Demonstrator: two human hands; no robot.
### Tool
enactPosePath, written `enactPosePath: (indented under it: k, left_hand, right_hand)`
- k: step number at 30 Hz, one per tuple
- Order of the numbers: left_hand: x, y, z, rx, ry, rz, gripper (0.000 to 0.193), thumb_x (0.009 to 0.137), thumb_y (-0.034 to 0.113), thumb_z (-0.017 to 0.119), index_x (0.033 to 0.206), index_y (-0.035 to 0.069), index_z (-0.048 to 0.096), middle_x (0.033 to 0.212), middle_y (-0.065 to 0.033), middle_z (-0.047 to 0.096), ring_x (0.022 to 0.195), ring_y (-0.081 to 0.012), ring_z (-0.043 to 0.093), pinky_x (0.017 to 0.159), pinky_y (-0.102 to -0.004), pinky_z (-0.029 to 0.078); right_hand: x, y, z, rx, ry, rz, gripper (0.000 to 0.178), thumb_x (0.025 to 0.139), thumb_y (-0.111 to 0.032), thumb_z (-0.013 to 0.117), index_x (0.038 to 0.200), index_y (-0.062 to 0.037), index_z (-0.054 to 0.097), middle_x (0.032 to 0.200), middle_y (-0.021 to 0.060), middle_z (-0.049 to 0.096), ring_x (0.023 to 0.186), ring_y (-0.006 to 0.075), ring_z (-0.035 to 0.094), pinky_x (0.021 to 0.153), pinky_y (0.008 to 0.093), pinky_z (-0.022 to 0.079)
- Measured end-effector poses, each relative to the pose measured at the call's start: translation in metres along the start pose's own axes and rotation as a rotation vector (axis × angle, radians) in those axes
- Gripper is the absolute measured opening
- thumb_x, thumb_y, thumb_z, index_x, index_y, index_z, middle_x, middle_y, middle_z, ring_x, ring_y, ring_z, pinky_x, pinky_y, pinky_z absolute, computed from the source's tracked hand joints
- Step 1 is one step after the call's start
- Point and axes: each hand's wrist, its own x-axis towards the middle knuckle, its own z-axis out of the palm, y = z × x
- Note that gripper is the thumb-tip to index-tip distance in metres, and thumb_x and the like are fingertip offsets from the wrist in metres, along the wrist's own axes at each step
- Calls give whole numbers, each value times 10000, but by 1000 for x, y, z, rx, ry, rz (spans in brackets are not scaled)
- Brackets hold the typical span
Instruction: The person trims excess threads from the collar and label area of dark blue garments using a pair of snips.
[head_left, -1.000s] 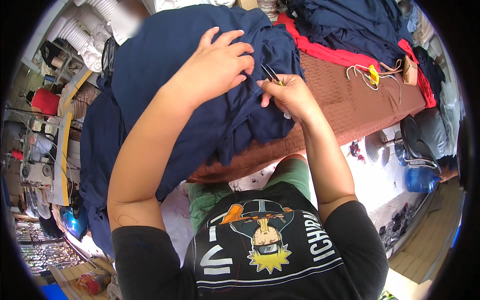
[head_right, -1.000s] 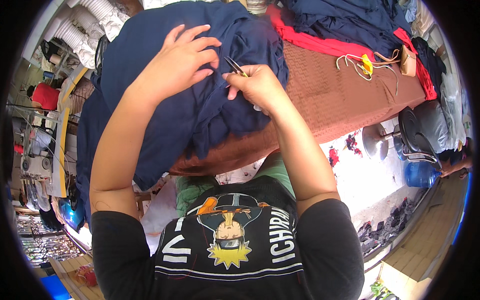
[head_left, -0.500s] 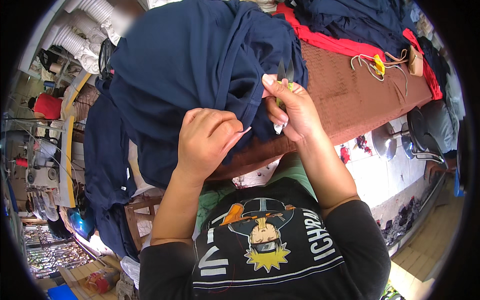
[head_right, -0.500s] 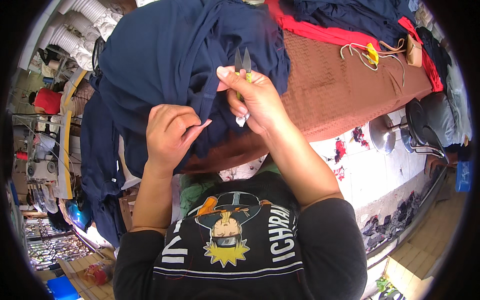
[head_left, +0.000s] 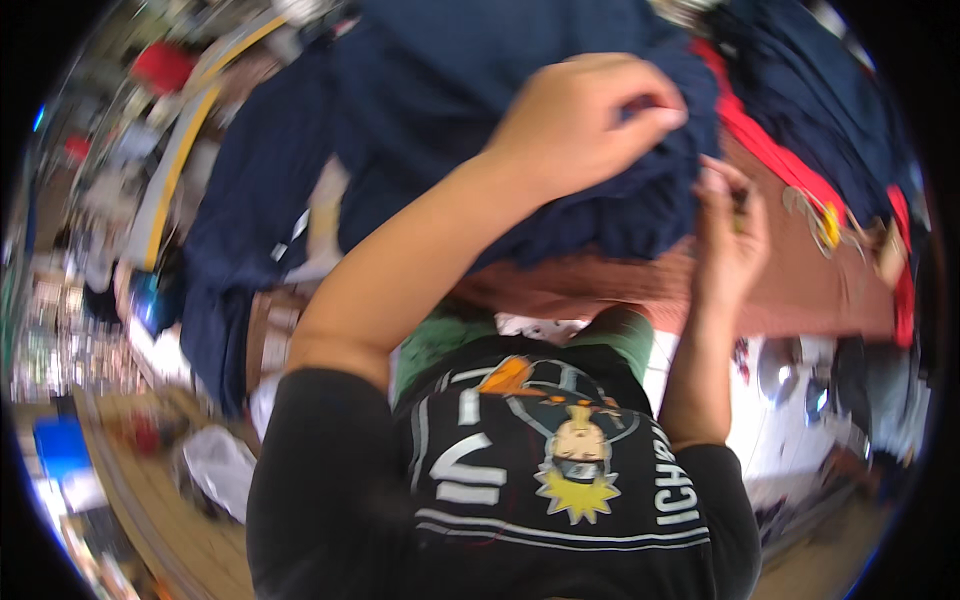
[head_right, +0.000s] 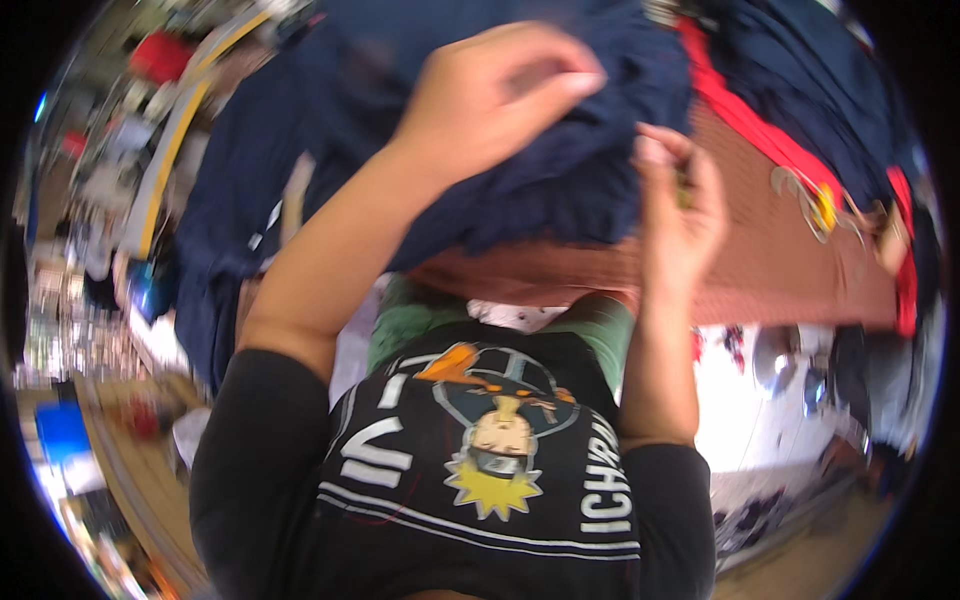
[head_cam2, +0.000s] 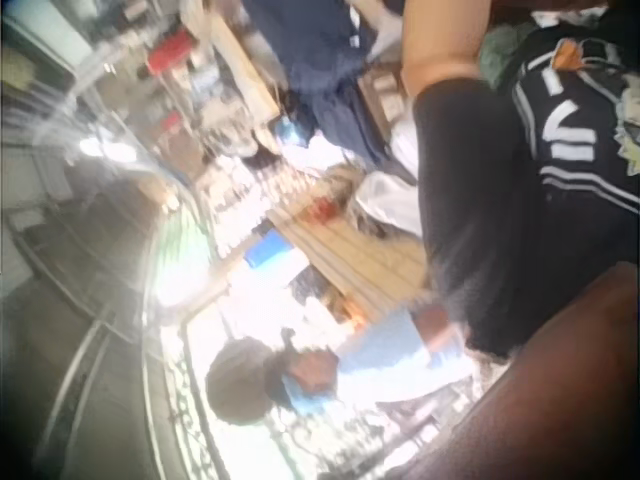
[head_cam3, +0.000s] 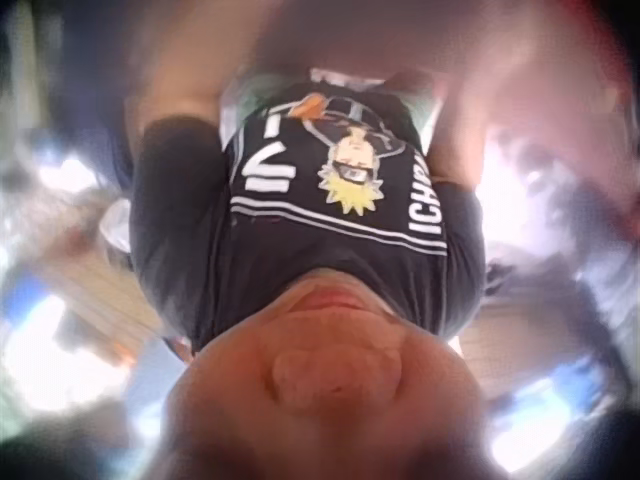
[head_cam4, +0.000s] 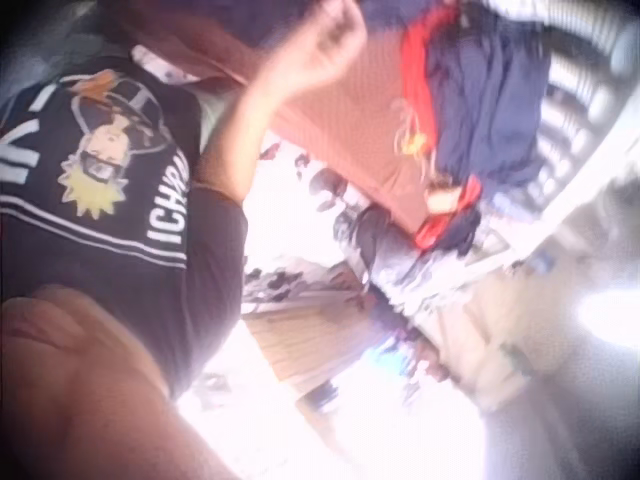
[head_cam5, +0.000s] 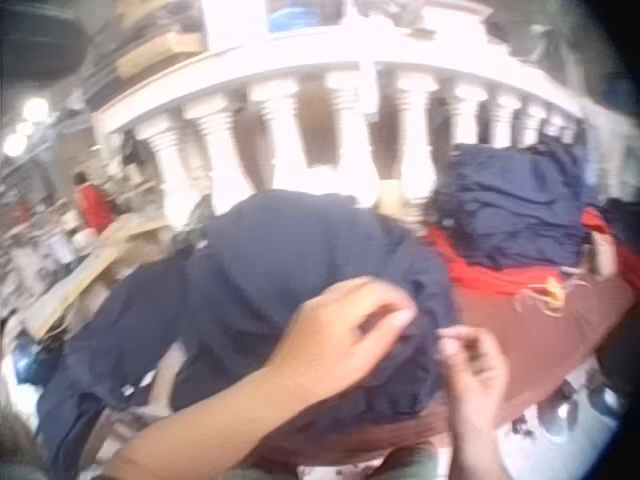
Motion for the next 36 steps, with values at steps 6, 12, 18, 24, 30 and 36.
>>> enactPosePath:
  k: [6,12,18,24,30,36]
  left_hand:
    - [18,-26,24,35,74,110,164,824,251,691,843,88,689,810,-66,672,753,-224,673,671,-338,528]
    - [17,-31,30,272,28,248,87,797,241,671,797,155,682,803,-20,672,808,-239,646,748,-371,515]
    - [15,-21,42,304,16,316,114,797,287,669,807,175,688,797,5,672,802,-221,650,715,-353,510]
    - [11,-33,2,347,-25,264,109,801,270,665,806,164,686,794,-10,675,809,-233,658,721,-370,527]
    - [31,-36,13,278,-64,171,135,824,255,672,867,130,701,861,-33,689,851,-222,661,753,-352,527]
    - [34,-20,5,276,-42,345,158,805,295,679,825,140,695,839,-33,684,834,-260,650,755,-376,522]
  right_hand:
    - [-40,-48,35,0,-830,-486,216,796,56,611,985,2,699,897,85,674,681,119,605,621,242,471]
    - [-77,-79,110,251,-1248,-401,538,644,127,582,1143,-57,668,1029,108,627,757,217,658,675,323,535]
    - [-85,-84,134,356,-1438,-428,459,639,153,639,1061,-22,677,948,101,645,843,203,655,689,272,510]
    - [-12,-83,60,-25,-1755,-435,364,637,26,714,995,-30,675,884,104,666,731,254,663,584,309,519]
    - [-72,-103,92,138,-1324,-468,531,623,25,735,1132,-90,643,1083,66,633,797,256,669,631,348,542]
    - [-29,-74,32,-555,-1853,-522,249,758,-208,700,909,-18,645,738,166,662,731,333,670,633,413,530]
